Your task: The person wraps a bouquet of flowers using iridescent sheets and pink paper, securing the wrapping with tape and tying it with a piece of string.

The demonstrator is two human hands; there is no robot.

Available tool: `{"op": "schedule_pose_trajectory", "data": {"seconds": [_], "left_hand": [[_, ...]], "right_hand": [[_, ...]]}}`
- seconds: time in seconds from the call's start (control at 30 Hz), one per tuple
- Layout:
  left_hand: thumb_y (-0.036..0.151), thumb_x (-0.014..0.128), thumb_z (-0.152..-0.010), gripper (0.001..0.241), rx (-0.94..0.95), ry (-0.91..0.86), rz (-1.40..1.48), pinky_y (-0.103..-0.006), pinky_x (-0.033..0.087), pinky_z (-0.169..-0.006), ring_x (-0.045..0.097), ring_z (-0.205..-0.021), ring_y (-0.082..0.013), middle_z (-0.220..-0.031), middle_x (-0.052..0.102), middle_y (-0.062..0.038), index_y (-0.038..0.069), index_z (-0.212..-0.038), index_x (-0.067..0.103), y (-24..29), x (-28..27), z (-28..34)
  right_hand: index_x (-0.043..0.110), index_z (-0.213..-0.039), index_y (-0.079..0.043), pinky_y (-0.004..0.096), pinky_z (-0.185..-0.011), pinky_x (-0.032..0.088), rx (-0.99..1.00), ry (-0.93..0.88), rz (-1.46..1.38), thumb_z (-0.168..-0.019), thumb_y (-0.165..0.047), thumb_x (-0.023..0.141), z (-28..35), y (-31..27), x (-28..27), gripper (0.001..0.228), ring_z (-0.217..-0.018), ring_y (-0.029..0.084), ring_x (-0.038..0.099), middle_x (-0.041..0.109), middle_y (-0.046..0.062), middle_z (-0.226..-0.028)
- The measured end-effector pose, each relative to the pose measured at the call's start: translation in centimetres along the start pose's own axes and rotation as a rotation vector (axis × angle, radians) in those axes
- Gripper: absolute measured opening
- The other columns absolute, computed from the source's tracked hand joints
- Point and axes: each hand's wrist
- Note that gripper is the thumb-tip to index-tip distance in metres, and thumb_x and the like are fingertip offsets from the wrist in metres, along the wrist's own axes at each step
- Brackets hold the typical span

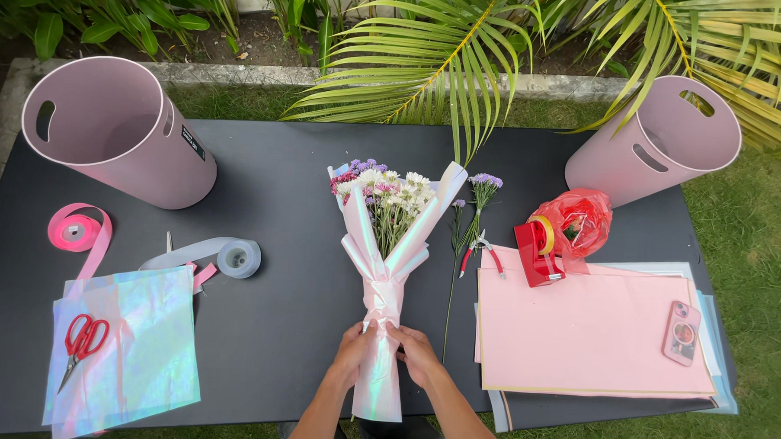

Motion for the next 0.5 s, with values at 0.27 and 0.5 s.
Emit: {"op": "schedule_pose_trajectory", "data": {"seconds": [0.27,0.5], "left_hand": [[0.038,0.069,-0.121,0.044,-0.029,-0.072,0.166,-0.0434,0.065,-0.098,0.081,-0.111,-0.028,-0.13,0.087,-0.016,0.008,-0.153,0.077,-0.4,0.4,0.0],[0.038,0.059,-0.124,0.045,0.041,-0.133,-0.03,-0.0372,0.06,-0.109,0.078,-0.126,-0.0195,-0.141,0.085,-0.007,0.012,-0.156,0.078,0.3,1.9,0.0]], "right_hand": [[0.091,-0.119,-0.005,0.033,-0.087,0.056,-0.025,0.05,-0.111,-0.101,-0.028,0.098,0.2,-0.2,-0.4,0.029,-0.098,0.018,0.075,0.086,0.006,-0.11],[0.082,-0.086,-0.012,0.032,-0.072,0.043,-0.407,0.354,0.416,-0.106,-0.039,0.091,3.5,-2.5,1.1,0.034,-0.074,0.009,0.052,0.069,-0.005,-0.077]]}}
Point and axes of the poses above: each hand's wrist, its own z-axis away from the middle knuckle, its own x-axis out of the palm, y = z × x
